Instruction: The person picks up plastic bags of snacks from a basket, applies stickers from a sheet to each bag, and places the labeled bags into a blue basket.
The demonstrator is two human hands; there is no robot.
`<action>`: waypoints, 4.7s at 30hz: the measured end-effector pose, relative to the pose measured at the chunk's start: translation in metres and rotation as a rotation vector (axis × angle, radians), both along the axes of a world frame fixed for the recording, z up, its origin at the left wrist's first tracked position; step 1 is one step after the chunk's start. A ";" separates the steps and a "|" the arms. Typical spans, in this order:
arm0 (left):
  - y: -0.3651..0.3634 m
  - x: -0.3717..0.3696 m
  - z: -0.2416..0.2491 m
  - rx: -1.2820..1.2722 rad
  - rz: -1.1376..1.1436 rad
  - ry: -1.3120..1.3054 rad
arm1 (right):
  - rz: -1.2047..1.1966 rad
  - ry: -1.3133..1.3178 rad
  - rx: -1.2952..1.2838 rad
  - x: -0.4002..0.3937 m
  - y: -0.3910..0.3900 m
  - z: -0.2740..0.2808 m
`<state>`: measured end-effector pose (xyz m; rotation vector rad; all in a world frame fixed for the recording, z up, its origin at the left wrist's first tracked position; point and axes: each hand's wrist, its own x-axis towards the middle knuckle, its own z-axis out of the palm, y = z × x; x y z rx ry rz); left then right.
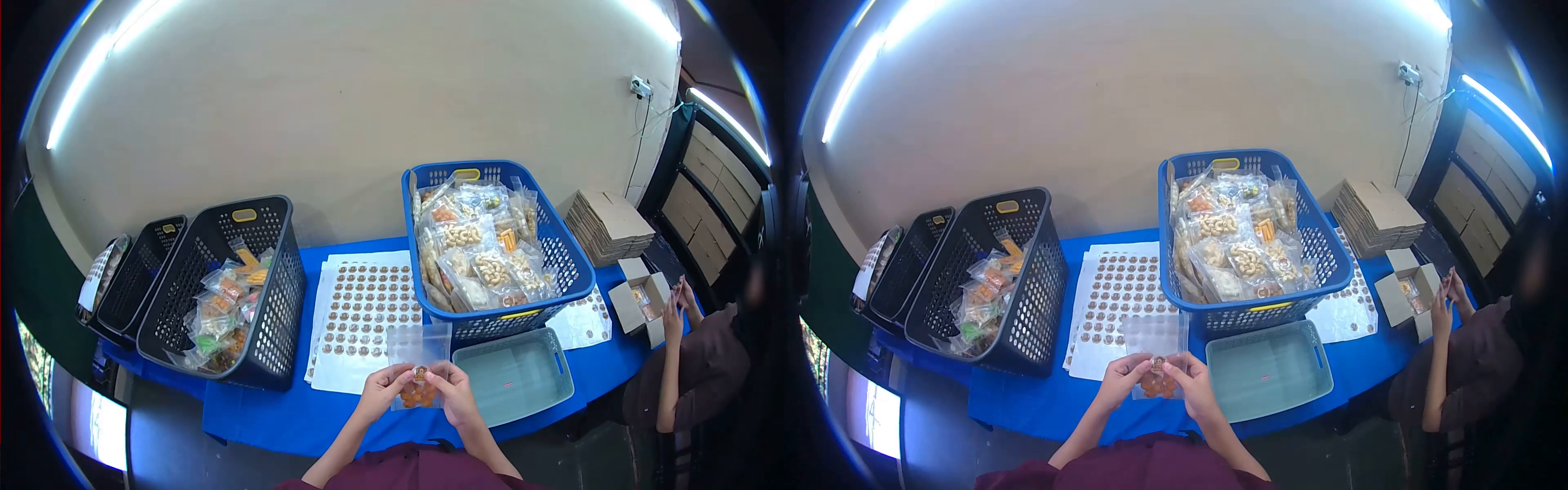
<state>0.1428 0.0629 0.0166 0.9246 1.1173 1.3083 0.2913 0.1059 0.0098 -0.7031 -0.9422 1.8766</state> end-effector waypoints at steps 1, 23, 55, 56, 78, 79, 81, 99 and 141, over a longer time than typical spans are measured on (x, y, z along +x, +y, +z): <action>0.001 -0.002 -0.002 -0.005 -0.024 -0.003 | 0.001 0.012 -0.012 0.002 0.001 0.000; 0.012 -0.010 -0.024 -0.034 0.093 0.056 | -0.060 -0.104 0.057 -0.018 0.010 -0.009; 0.010 -0.006 -0.031 0.087 0.315 0.132 | 0.074 -0.171 0.106 -0.023 0.014 -0.001; 0.010 -0.008 -0.034 0.107 0.316 0.165 | 0.077 -0.167 0.127 -0.023 0.014 -0.002; -0.017 -0.038 0.015 0.356 0.318 0.924 | 0.053 -0.764 1.226 -0.035 0.024 0.029; -0.018 -0.037 0.019 0.360 0.364 0.942 | 0.043 -0.731 1.196 -0.039 0.022 0.029; -0.020 -0.038 0.022 0.361 0.443 0.930 | 0.024 -0.673 1.131 -0.045 0.019 0.032; -0.007 -0.100 0.048 0.256 0.769 0.072 | -0.109 -0.429 0.686 0.018 0.025 0.019; -0.026 -0.044 0.010 0.415 0.691 0.885 | 0.058 -0.581 0.752 -0.039 -0.034 0.005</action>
